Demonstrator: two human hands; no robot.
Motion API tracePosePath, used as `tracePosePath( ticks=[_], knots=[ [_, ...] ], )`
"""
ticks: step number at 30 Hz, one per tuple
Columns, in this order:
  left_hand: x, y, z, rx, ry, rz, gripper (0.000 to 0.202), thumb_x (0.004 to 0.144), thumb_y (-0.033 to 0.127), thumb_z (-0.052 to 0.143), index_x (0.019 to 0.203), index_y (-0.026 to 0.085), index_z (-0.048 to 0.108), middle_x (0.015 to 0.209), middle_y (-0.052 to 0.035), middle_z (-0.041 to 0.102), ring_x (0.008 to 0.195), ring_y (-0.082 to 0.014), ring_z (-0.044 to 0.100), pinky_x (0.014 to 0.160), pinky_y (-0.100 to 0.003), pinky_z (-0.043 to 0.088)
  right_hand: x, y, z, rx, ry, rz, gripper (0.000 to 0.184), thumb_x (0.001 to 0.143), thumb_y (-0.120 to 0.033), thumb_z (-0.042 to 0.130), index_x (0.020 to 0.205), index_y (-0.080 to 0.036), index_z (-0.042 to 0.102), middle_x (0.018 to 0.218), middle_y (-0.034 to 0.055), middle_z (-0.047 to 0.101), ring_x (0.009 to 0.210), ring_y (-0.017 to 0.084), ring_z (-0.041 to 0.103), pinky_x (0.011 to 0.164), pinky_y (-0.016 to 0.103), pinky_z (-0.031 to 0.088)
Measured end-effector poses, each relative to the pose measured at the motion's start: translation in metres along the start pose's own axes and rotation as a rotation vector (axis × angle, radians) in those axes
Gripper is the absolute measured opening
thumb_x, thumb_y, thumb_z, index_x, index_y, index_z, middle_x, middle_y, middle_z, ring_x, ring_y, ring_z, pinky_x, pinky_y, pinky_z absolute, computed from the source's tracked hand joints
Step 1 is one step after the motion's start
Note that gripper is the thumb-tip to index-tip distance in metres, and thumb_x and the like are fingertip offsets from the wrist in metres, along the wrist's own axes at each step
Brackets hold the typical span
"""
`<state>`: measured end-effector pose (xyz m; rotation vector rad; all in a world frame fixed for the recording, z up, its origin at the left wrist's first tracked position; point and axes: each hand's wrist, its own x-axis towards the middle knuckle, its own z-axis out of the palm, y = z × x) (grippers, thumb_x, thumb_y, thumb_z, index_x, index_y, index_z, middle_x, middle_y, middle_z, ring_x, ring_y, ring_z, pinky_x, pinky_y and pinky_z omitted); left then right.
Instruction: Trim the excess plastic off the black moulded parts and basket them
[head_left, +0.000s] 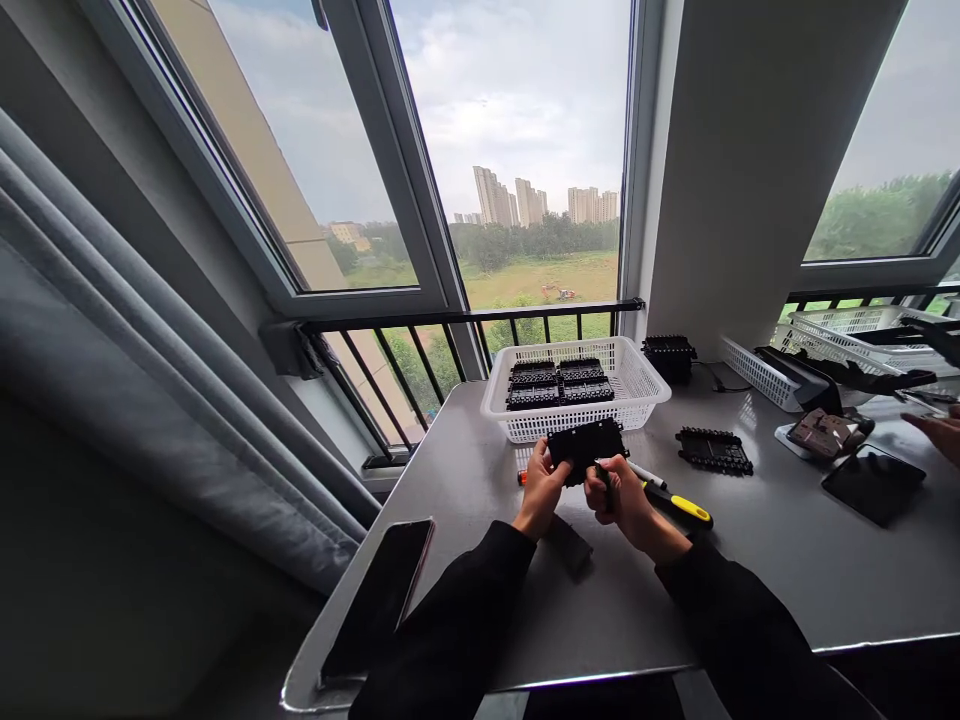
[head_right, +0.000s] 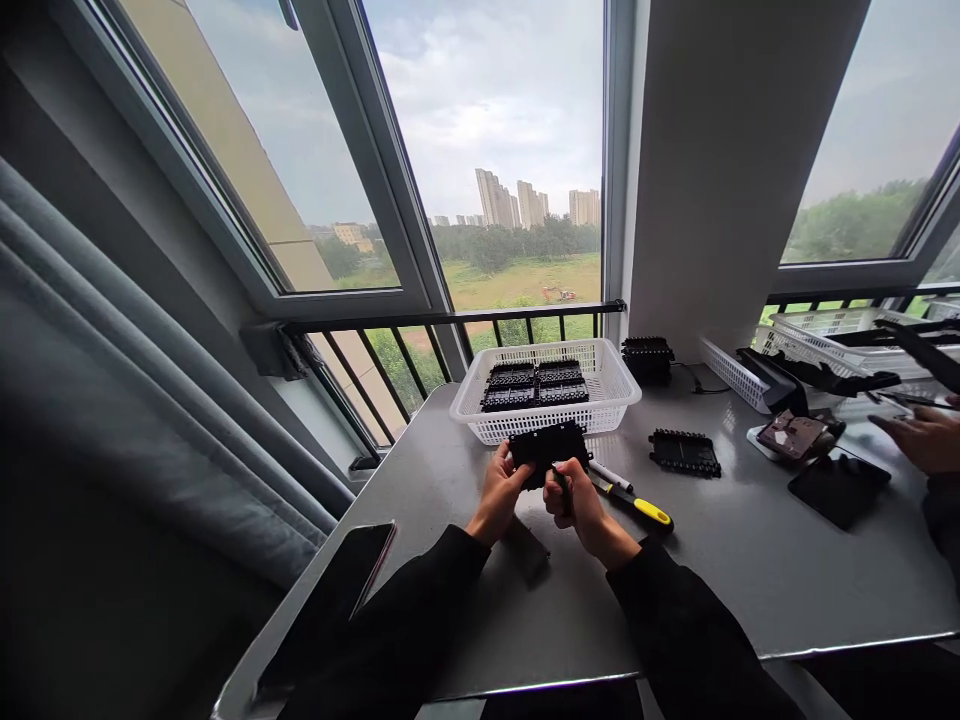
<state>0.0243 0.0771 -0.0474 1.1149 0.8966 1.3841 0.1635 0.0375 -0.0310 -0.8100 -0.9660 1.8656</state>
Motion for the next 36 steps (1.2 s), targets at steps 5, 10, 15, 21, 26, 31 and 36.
tracePosePath(
  ticks=[5, 10, 15, 21, 26, 31, 36],
  knots=[
    [-0.002, 0.001, 0.003, 0.052, -0.017, 0.021, 0.029, 0.065, 0.020, 0.069, 0.093, 0.017, 0.062, 0.080, -0.0023, 0.068, 0.078, -0.0163, 0.063, 0.071, -0.024, 0.046, 0.002, 0.000, 0.002, 0.030, -0.005, 0.012, 0.031, 0.069, -0.050, 0.042, 0.059, -0.022, 0.030, 0.054, -0.0060, 0.026, 0.050, 0.009, 0.014, 0.045, 0.023, 0.005],
    [-0.004, 0.002, 0.007, 0.029, -0.056, -0.003, 0.028, 0.066, 0.025, 0.072, 0.091, 0.017, 0.064, 0.078, -0.0021, 0.067, 0.075, -0.0165, 0.061, 0.067, -0.023, 0.046, 0.006, 0.001, 0.008, 0.054, 0.001, 0.055, 0.032, 0.071, -0.050, 0.040, 0.058, -0.022, 0.030, 0.053, -0.0061, 0.026, 0.048, 0.009, 0.015, 0.044, 0.022, 0.006],
    [-0.004, 0.002, 0.009, -0.107, -0.200, -0.078, 0.026, 0.071, 0.030, 0.069, 0.092, 0.018, 0.061, 0.064, 0.0031, 0.059, 0.052, -0.0096, 0.052, 0.053, -0.021, 0.041, 0.008, 0.004, 0.010, 0.060, -0.008, 0.056, 0.031, 0.072, -0.049, 0.039, 0.060, -0.022, 0.032, 0.054, -0.0063, 0.026, 0.048, 0.009, 0.017, 0.044, 0.021, 0.006],
    [-0.006, 0.007, 0.007, -0.139, -0.264, -0.139, 0.035, 0.069, 0.028, 0.073, 0.100, 0.017, 0.063, 0.062, 0.0032, 0.059, 0.048, -0.0079, 0.050, 0.050, -0.020, 0.040, 0.007, 0.004, 0.012, 0.064, -0.025, 0.093, 0.032, 0.074, -0.050, 0.038, 0.060, -0.022, 0.031, 0.053, -0.0066, 0.026, 0.047, 0.008, 0.015, 0.043, 0.021, 0.005],
    [-0.007, 0.012, 0.001, -0.119, -0.350, -0.183, 0.050, 0.069, 0.034, 0.078, 0.115, 0.017, 0.064, 0.063, 0.0000, 0.062, 0.046, -0.0094, 0.053, 0.047, -0.021, 0.039, 0.006, 0.003, 0.014, 0.052, -0.041, 0.120, 0.031, 0.073, -0.049, 0.036, 0.059, -0.022, 0.031, 0.053, -0.0064, 0.025, 0.046, 0.008, 0.012, 0.042, 0.022, 0.004],
    [-0.007, 0.013, -0.001, -0.088, -0.368, -0.165, 0.060, 0.069, 0.041, 0.078, 0.122, 0.016, 0.063, 0.062, -0.0022, 0.064, 0.046, -0.0110, 0.053, 0.049, -0.023, 0.041, 0.006, 0.002, 0.014, 0.068, -0.062, 0.115, 0.028, 0.071, -0.047, 0.036, 0.058, -0.022, 0.032, 0.052, -0.0052, 0.028, 0.047, 0.009, 0.013, 0.042, 0.021, 0.005],
    [-0.007, 0.014, -0.002, -0.075, -0.411, -0.170, 0.056, 0.069, 0.036, 0.079, 0.121, 0.018, 0.066, 0.074, -0.0064, 0.069, 0.070, -0.0187, 0.065, 0.070, -0.029, 0.049, 0.008, -0.001, 0.012, 0.129, -0.025, 0.143, 0.025, 0.069, -0.044, 0.035, 0.057, -0.022, 0.032, 0.052, -0.0049, 0.026, 0.046, 0.009, 0.014, 0.042, 0.021, 0.006]
  ],
)
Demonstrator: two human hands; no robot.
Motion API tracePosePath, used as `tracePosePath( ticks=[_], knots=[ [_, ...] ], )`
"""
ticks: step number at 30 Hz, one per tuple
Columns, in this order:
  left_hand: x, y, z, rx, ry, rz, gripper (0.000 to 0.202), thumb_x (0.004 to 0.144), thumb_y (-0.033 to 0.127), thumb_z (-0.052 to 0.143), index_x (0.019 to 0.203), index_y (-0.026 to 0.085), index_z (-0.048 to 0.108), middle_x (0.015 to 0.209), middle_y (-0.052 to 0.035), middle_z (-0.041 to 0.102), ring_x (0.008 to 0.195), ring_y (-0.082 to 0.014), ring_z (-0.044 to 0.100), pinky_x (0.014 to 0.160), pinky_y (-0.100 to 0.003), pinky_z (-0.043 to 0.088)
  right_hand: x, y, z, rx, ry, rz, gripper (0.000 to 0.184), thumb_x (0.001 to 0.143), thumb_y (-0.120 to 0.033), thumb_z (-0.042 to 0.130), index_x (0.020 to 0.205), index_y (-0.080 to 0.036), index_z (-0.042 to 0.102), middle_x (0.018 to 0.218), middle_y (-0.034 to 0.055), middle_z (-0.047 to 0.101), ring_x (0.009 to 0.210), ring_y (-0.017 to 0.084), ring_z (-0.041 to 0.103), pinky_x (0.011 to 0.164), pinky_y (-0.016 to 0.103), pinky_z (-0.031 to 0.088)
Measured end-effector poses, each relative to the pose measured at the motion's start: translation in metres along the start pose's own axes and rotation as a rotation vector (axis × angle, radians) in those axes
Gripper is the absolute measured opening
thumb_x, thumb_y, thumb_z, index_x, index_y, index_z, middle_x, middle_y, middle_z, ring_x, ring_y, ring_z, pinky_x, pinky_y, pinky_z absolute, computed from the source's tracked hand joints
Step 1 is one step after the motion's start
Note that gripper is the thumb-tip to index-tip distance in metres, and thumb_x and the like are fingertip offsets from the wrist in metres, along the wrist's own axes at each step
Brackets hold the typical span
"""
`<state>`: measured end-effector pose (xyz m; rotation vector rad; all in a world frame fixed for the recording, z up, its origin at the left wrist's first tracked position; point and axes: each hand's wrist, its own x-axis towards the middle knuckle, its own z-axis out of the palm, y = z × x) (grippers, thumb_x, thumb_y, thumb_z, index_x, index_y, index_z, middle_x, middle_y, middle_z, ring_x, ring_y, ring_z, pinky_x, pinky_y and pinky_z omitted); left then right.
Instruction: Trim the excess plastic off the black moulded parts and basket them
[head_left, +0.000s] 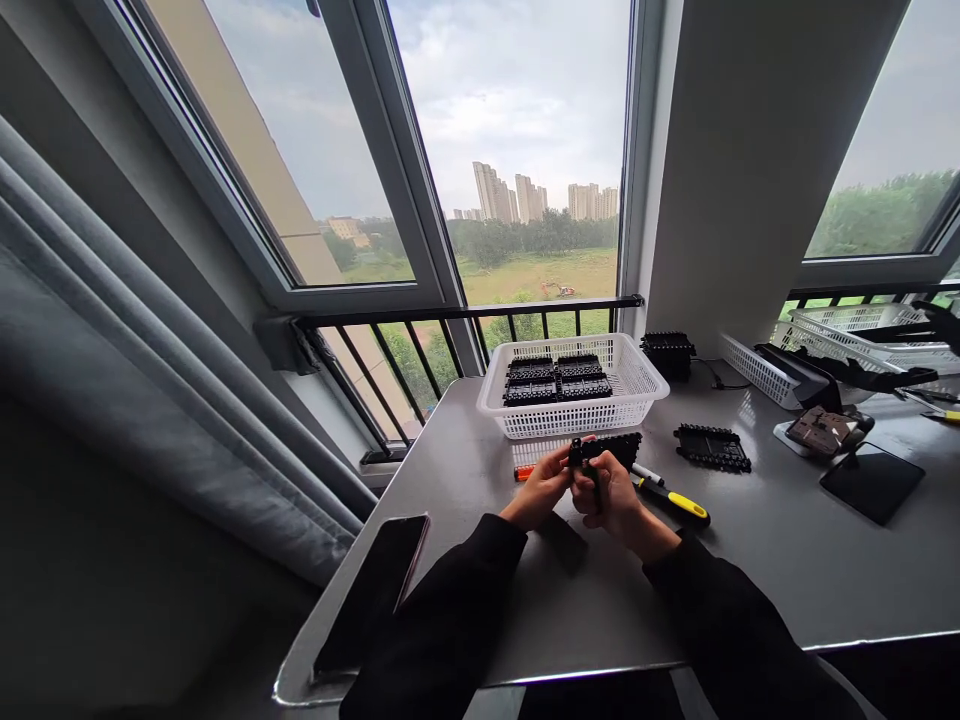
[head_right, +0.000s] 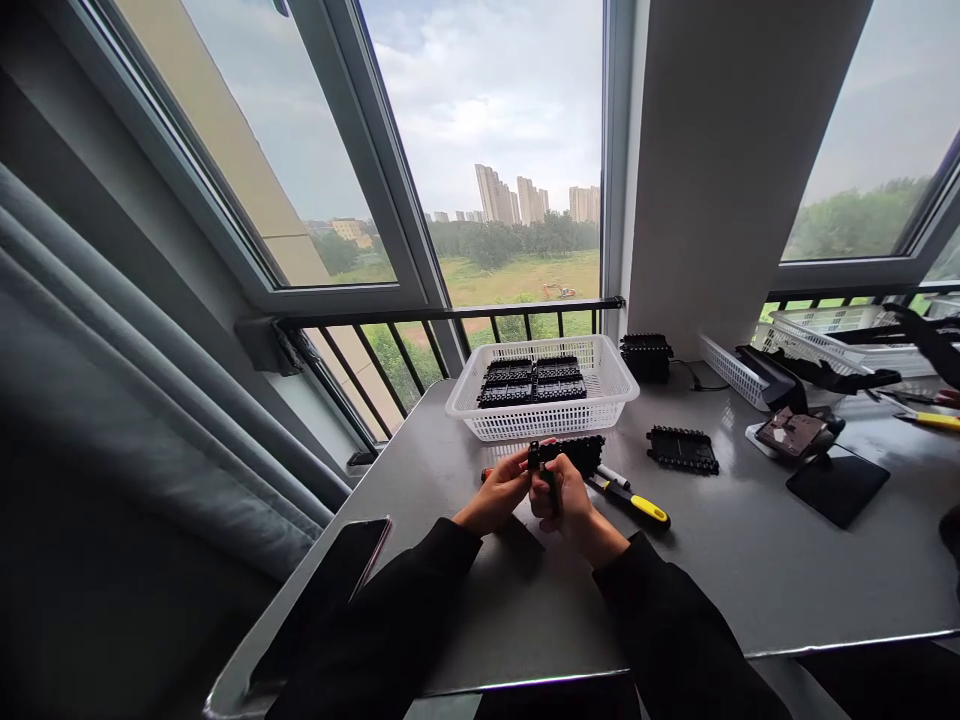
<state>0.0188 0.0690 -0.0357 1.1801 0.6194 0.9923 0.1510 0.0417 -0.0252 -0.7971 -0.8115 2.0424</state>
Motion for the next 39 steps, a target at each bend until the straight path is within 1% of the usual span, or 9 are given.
tracePosePath(
  ticks=[2, 6, 9, 12, 18, 25, 32, 35, 39],
  knots=[
    [0.000, -0.001, -0.001, -0.023, -0.007, 0.006, 0.055, 0.070, 0.035, 0.079, 0.120, 0.018, 0.066, 0.081, -0.0077, 0.071, 0.075, -0.0193, 0.066, 0.075, -0.030, 0.049, 0.000, -0.001, -0.002, 0.024, 0.005, 0.007, 0.023, 0.068, -0.043, 0.036, 0.058, -0.022, 0.031, 0.052, -0.0051, 0.025, 0.046, 0.009, 0.014, 0.042, 0.021, 0.006],
    [0.000, -0.004, -0.003, -0.103, 0.008, 0.002, 0.059, 0.067, 0.035, 0.081, 0.121, 0.017, 0.065, 0.083, -0.0077, 0.071, 0.068, -0.0170, 0.065, 0.071, -0.029, 0.049, -0.001, -0.003, -0.007, 0.065, 0.005, 0.011, 0.024, 0.069, -0.043, 0.036, 0.058, -0.022, 0.031, 0.052, -0.0056, 0.023, 0.046, 0.009, 0.015, 0.042, 0.020, 0.008],
    [0.000, -0.005, -0.004, -0.132, 0.023, 0.002, 0.057, 0.064, 0.032, 0.083, 0.116, 0.017, 0.066, 0.088, -0.0083, 0.071, 0.071, -0.0177, 0.066, 0.071, -0.029, 0.050, -0.004, -0.005, -0.011, 0.089, 0.018, -0.011, 0.025, 0.069, -0.044, 0.038, 0.059, -0.022, 0.033, 0.053, -0.0054, 0.025, 0.046, 0.009, 0.018, 0.041, 0.019, 0.011],
    [0.001, -0.008, -0.006, -0.157, 0.008, 0.013, 0.051, 0.065, 0.028, 0.083, 0.112, 0.016, 0.067, 0.093, -0.0092, 0.072, 0.076, -0.0184, 0.067, 0.074, -0.030, 0.049, -0.005, -0.007, -0.014, 0.100, 0.031, -0.020, 0.024, 0.068, -0.044, 0.039, 0.059, -0.022, 0.034, 0.054, -0.0055, 0.025, 0.046, 0.009, 0.019, 0.040, 0.018, 0.013],
    [0.005, -0.011, -0.013, -0.174, 0.018, 0.063, 0.051, 0.065, 0.026, 0.082, 0.113, 0.017, 0.067, 0.094, -0.0084, 0.071, 0.075, -0.0166, 0.063, 0.071, -0.028, 0.046, -0.009, -0.014, -0.014, 0.143, 0.091, 0.013, 0.024, 0.071, -0.042, 0.036, 0.058, -0.022, 0.032, 0.053, -0.0047, 0.026, 0.045, 0.009, 0.019, 0.038, 0.018, 0.013],
    [0.002, -0.004, -0.013, -0.153, 0.048, 0.079, 0.052, 0.066, 0.022, 0.080, 0.116, 0.019, 0.065, 0.101, -0.0086, 0.071, 0.092, -0.0235, 0.064, 0.082, -0.035, 0.048, -0.016, -0.021, -0.022, 0.202, 0.126, -0.023, 0.026, 0.074, -0.041, 0.037, 0.057, -0.022, 0.033, 0.053, -0.0042, 0.028, 0.046, 0.010, 0.021, 0.038, 0.019, 0.015],
    [0.003, -0.005, -0.017, -0.149, 0.101, 0.086, 0.043, 0.064, 0.016, 0.077, 0.106, 0.018, 0.068, 0.090, -0.0051, 0.071, 0.083, -0.0181, 0.063, 0.074, -0.027, 0.045, -0.021, -0.028, -0.027, 0.294, 0.131, -0.061, 0.026, 0.074, -0.042, 0.038, 0.058, -0.022, 0.031, 0.053, -0.0042, 0.028, 0.046, 0.010, 0.021, 0.038, 0.019, 0.013],
    [0.004, -0.006, -0.020, -0.140, 0.113, 0.088, 0.046, 0.063, 0.016, 0.076, 0.109, 0.018, 0.067, 0.089, -0.0049, 0.071, 0.085, -0.0189, 0.063, 0.076, -0.028, 0.045, -0.022, -0.030, -0.030, 0.323, 0.138, -0.076, 0.027, 0.074, -0.042, 0.038, 0.059, -0.022, 0.030, 0.053, -0.0042, 0.027, 0.046, 0.010, 0.021, 0.038, 0.018, 0.012],
    [0.004, -0.007, -0.020, -0.126, 0.106, 0.094, 0.047, 0.064, 0.016, 0.076, 0.110, 0.019, 0.067, 0.091, -0.0045, 0.070, 0.082, -0.0168, 0.062, 0.074, -0.027, 0.045, -0.023, -0.030, -0.030, 0.315, 0.131, -0.090, 0.027, 0.074, -0.042, 0.039, 0.059, -0.022, 0.030, 0.054, -0.0043, 0.027, 0.047, 0.010, 0.021, 0.039, 0.019, 0.012]
  ],
)
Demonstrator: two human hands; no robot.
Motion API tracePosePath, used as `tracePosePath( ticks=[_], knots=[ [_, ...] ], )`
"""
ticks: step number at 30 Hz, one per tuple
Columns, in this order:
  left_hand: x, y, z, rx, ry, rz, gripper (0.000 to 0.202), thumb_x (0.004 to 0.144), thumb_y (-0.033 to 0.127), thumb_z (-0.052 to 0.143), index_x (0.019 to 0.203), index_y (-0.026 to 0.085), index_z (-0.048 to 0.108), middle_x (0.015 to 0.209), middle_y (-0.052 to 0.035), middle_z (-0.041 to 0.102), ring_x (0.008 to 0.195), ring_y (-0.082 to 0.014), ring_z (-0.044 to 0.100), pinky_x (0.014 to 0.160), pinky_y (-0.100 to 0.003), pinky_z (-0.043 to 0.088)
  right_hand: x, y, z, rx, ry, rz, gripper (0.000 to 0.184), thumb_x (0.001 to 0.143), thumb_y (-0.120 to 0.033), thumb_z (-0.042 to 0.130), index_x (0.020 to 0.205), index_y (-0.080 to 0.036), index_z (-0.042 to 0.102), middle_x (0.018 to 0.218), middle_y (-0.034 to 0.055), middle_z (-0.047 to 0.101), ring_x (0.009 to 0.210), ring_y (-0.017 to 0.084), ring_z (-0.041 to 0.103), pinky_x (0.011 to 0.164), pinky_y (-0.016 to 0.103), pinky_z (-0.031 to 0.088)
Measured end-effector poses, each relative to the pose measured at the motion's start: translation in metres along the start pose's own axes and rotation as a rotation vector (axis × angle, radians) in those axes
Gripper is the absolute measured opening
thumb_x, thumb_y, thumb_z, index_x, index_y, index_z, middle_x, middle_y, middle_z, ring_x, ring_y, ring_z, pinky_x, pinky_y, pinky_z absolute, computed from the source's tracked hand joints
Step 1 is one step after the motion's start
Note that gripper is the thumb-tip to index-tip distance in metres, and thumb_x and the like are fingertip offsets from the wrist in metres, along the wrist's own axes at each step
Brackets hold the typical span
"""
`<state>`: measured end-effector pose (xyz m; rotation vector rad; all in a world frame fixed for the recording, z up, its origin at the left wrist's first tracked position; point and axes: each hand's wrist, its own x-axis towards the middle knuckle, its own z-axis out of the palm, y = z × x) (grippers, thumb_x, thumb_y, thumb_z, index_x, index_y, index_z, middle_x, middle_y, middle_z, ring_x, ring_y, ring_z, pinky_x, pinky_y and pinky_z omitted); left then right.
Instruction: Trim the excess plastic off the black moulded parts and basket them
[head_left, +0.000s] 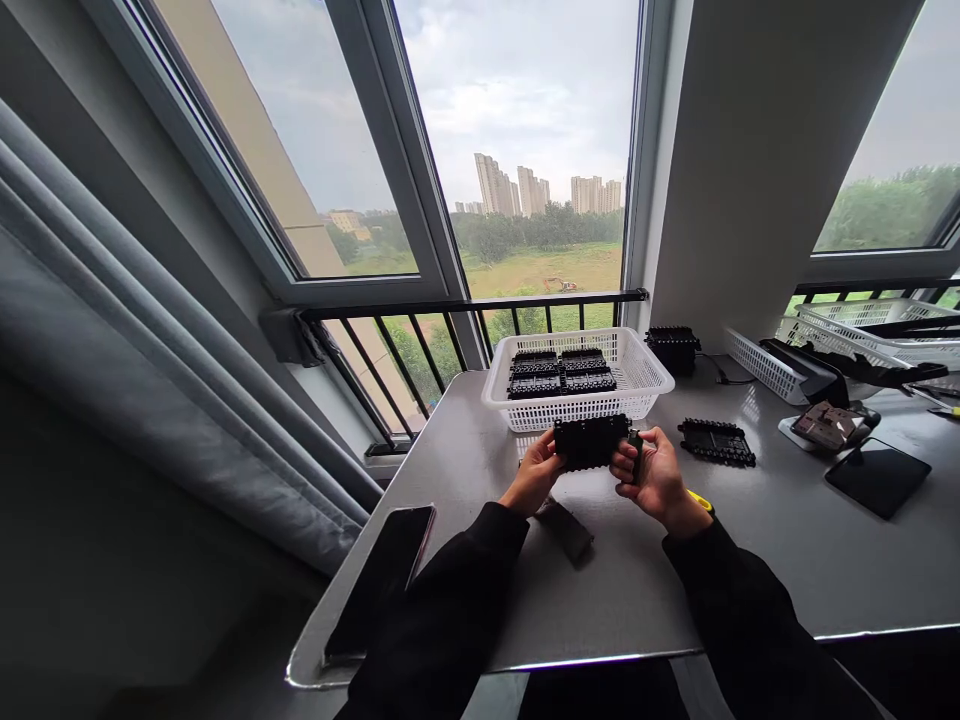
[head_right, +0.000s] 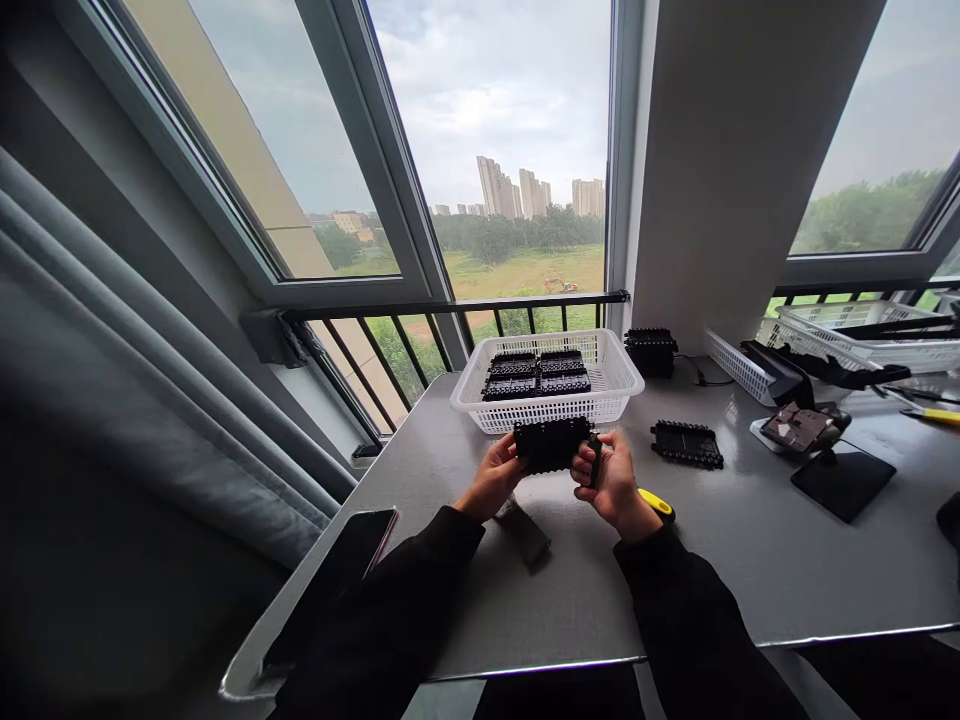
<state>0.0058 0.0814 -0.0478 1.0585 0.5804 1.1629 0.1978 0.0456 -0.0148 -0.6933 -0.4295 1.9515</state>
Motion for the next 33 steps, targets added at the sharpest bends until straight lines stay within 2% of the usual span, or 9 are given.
tracePosePath(
  ticks=[8, 13, 15, 19, 22, 25, 27, 30, 33],
  knots=[
    [-0.003, -0.010, 0.015, 0.112, -0.048, 0.057, 0.049, 0.074, 0.034, 0.074, 0.119, 0.018, 0.062, 0.091, -0.0062, 0.069, 0.076, -0.0159, 0.061, 0.072, -0.028, 0.047, 0.009, 0.025, 0.012, -0.235, -0.029, 0.113, 0.027, 0.074, -0.045, 0.036, 0.060, -0.022, 0.033, 0.055, -0.0049, 0.026, 0.047, 0.009, 0.020, 0.040, 0.019, 0.010],
    [-0.004, -0.015, 0.016, 0.105, 0.017, 0.045, 0.038, 0.072, 0.027, 0.075, 0.108, 0.018, 0.065, 0.080, -0.0024, 0.067, 0.068, -0.0127, 0.058, 0.066, -0.025, 0.045, 0.002, 0.035, 0.021, -0.387, -0.240, 0.077, 0.039, 0.078, -0.058, 0.047, 0.069, -0.021, 0.040, 0.062, -0.0049, 0.032, 0.051, 0.008, 0.026, 0.043, 0.019, 0.013],
    [-0.003, -0.014, 0.015, 0.036, 0.058, 0.048, 0.035, 0.070, 0.022, 0.074, 0.104, 0.018, 0.064, 0.077, -0.0005, 0.066, 0.066, -0.0121, 0.058, 0.066, -0.025, 0.046, 0.000, 0.037, 0.022, -0.426, -0.249, 0.014, 0.043, 0.078, -0.062, 0.051, 0.072, -0.020, 0.041, 0.066, -0.0045, 0.035, 0.053, 0.008, 0.029, 0.044, 0.019, 0.016],
    [-0.003, -0.007, 0.013, -0.156, 0.166, 0.039, 0.045, 0.066, 0.014, 0.068, 0.109, 0.022, 0.060, 0.087, -0.0009, 0.068, 0.080, -0.0159, 0.064, 0.074, -0.029, 0.051, 0.007, 0.040, 0.014, -0.579, 0.002, -0.294, 0.046, 0.069, -0.052, 0.070, 0.068, -0.022, 0.035, 0.057, -0.0086, 0.031, 0.048, 0.006, 0.024, 0.043, 0.020, 0.015],
    [-0.004, -0.004, 0.014, -0.225, 0.210, 0.018, 0.044, 0.067, 0.014, 0.066, 0.110, 0.024, 0.059, 0.095, -0.0019, 0.069, 0.088, -0.0176, 0.065, 0.079, -0.031, 0.052, 0.017, 0.043, 0.005, -0.634, 0.155, -0.480, 0.046, 0.065, -0.046, 0.075, 0.068, -0.022, 0.036, 0.053, -0.0108, 0.028, 0.046, 0.005, 0.020, 0.042, 0.020, 0.015],
    [-0.006, -0.005, 0.017, -0.238, 0.183, -0.011, 0.045, 0.070, 0.016, 0.066, 0.113, 0.024, 0.058, 0.100, -0.0028, 0.070, 0.094, -0.0196, 0.065, 0.086, -0.037, 0.052, 0.021, 0.046, 0.000, -0.612, 0.257, -0.579, 0.042, 0.065, -0.046, 0.077, 0.074, -0.022, 0.045, 0.056, -0.0096, 0.034, 0.046, 0.006, 0.024, 0.041, 0.021, 0.020],
    [-0.007, -0.007, 0.019, -0.250, 0.181, -0.017, 0.048, 0.069, 0.014, 0.067, 0.115, 0.023, 0.057, 0.103, -0.0028, 0.070, 0.095, -0.0190, 0.066, 0.088, -0.036, 0.051, 0.022, 0.047, -0.001, -0.599, 0.315, -0.642, 0.041, 0.064, -0.045, 0.079, 0.080, -0.022, 0.049, 0.060, -0.0084, 0.039, 0.047, 0.007, 0.031, 0.040, 0.021, 0.025],
    [-0.009, -0.008, 0.021, -0.261, 0.211, -0.005, 0.052, 0.066, 0.011, 0.067, 0.116, 0.022, 0.056, 0.101, -0.0023, 0.070, 0.092, -0.0169, 0.066, 0.085, -0.031, 0.050, 0.023, 0.047, -0.003, -0.576, 0.384, -0.720, 0.042, 0.065, -0.044, 0.080, 0.077, -0.022, 0.046, 0.062, -0.0070, 0.042, 0.051, 0.009, 0.037, 0.041, 0.021, 0.030],
    [-0.010, -0.007, 0.021, -0.231, 0.234, 0.004, 0.057, 0.063, 0.008, 0.067, 0.117, 0.022, 0.055, 0.099, -0.0025, 0.070, 0.090, -0.0158, 0.065, 0.078, -0.026, 0.050, 0.024, 0.046, -0.004, -0.552, 0.412, -0.733, 0.047, 0.066, -0.048, 0.078, 0.071, -0.023, 0.039, 0.062, -0.0063, 0.042, 0.052, 0.009, 0.039, 0.039, 0.020, 0.030]
  ],
)
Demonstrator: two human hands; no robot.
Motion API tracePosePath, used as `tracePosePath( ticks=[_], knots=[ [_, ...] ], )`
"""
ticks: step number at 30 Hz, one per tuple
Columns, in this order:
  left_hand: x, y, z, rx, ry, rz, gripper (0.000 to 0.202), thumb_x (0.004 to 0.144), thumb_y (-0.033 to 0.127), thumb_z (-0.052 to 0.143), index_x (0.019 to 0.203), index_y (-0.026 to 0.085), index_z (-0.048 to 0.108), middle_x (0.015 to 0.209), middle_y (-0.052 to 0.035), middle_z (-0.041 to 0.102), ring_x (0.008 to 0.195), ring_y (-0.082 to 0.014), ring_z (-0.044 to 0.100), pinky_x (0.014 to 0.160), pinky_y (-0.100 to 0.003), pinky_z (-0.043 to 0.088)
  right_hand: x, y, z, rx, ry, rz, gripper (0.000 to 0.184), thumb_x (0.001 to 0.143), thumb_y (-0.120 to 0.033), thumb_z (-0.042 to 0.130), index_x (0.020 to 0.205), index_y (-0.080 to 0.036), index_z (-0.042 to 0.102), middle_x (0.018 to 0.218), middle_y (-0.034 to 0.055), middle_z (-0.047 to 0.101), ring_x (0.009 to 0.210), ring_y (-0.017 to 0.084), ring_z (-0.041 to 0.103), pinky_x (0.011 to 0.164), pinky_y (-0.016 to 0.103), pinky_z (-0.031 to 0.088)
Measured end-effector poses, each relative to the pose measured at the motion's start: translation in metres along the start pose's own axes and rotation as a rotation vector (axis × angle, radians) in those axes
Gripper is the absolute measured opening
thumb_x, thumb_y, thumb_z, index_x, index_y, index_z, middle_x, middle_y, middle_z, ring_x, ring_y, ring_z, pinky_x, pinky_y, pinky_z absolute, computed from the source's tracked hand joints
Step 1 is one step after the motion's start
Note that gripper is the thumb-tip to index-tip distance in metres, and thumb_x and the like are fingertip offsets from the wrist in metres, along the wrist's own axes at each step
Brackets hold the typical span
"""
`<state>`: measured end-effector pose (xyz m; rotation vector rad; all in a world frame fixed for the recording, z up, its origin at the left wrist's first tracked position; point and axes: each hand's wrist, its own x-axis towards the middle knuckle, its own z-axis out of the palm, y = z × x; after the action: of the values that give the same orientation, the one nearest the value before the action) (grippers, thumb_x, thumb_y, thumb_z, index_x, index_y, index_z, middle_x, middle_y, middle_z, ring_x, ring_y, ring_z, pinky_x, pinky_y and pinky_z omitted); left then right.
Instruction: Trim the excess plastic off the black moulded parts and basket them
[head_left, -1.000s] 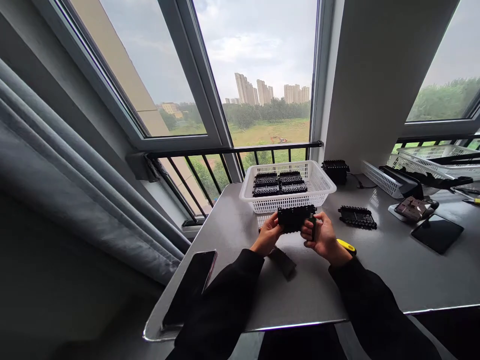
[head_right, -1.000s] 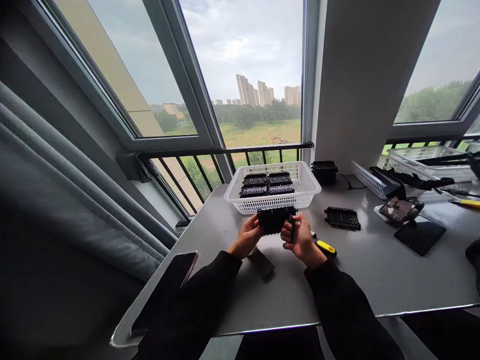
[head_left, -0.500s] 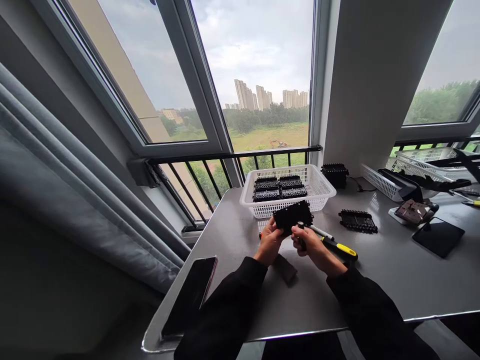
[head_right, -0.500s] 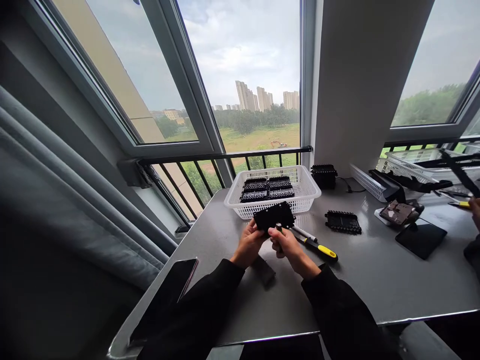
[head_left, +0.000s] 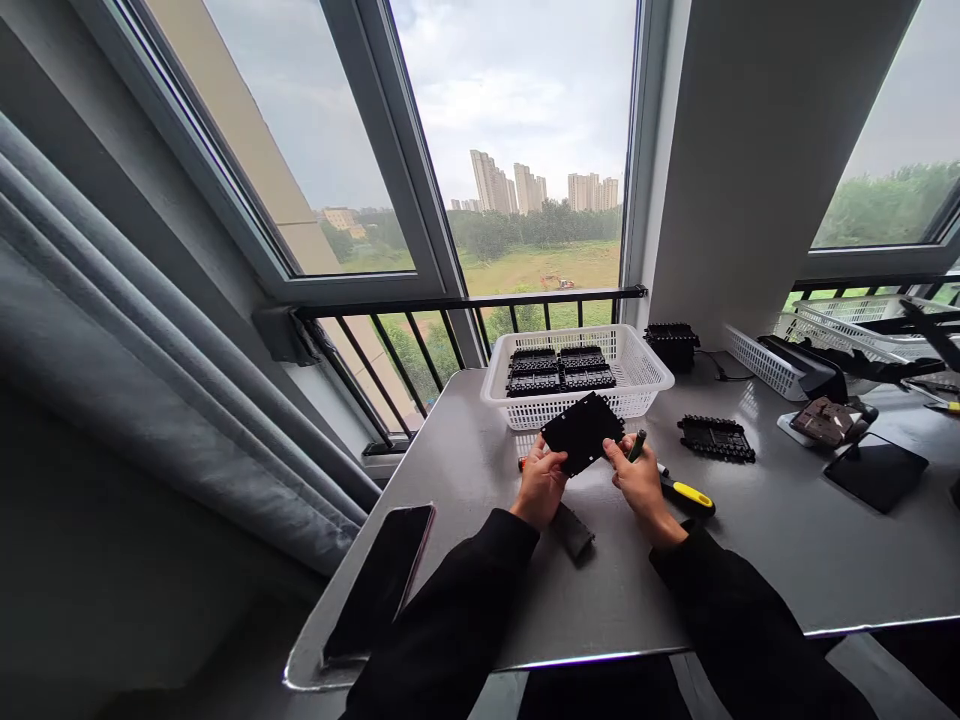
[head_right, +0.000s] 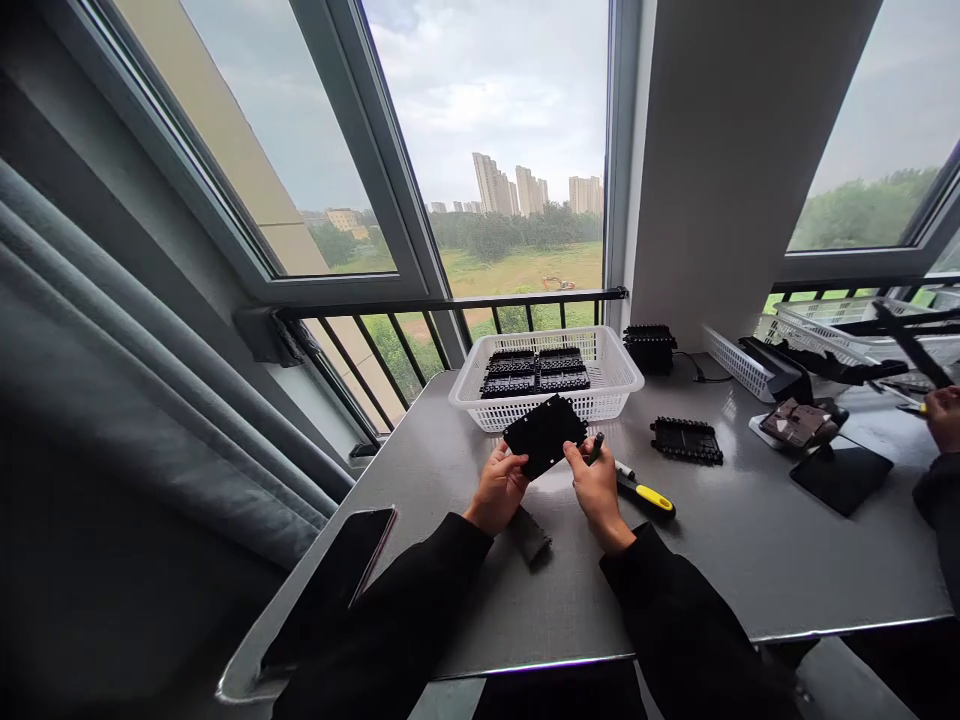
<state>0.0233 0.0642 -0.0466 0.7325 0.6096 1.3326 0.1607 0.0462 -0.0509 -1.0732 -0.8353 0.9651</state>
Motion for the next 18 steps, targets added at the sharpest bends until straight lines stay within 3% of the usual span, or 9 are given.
tracePosePath(
  ticks=[7, 13, 18],
  knots=[
    [0.002, -0.001, -0.004, 0.205, 0.047, 0.145, 0.065, 0.059, 0.009, 0.072, 0.120, 0.022, 0.053, 0.107, -0.0036, 0.066, 0.098, -0.0194, 0.062, 0.081, -0.029, 0.050, 0.003, -0.005, -0.001, 0.069, 0.009, 0.015, 0.053, 0.061, -0.048, 0.080, 0.069, -0.024, 0.033, 0.068, -0.0034, 0.050, 0.061, 0.013, 0.051, 0.039, 0.020, 0.034],
    [0.000, 0.003, -0.005, 0.569, -0.010, 0.170, 0.065, 0.059, 0.024, 0.084, 0.117, 0.021, 0.056, 0.099, -0.0050, 0.066, 0.078, -0.0175, 0.065, 0.071, -0.029, 0.050, 0.005, -0.010, -0.004, 0.193, 0.061, 0.056, 0.052, 0.061, -0.042, 0.081, 0.070, -0.024, 0.032, 0.063, -0.0073, 0.038, 0.052, 0.008, 0.037, 0.039, 0.020, 0.028],
    [0.000, 0.003, -0.003, 0.542, -0.012, 0.137, 0.043, 0.072, 0.043, 0.075, 0.102, 0.019, 0.057, 0.080, -0.0027, 0.067, 0.075, -0.0171, 0.064, 0.070, -0.027, 0.047, 0.009, -0.010, -0.007, 0.154, 0.058, -0.079, 0.048, 0.064, -0.038, 0.078, 0.065, -0.023, 0.033, 0.064, -0.0050, 0.042, 0.059, 0.010, 0.041, 0.052, 0.024, 0.036]
  ],
)
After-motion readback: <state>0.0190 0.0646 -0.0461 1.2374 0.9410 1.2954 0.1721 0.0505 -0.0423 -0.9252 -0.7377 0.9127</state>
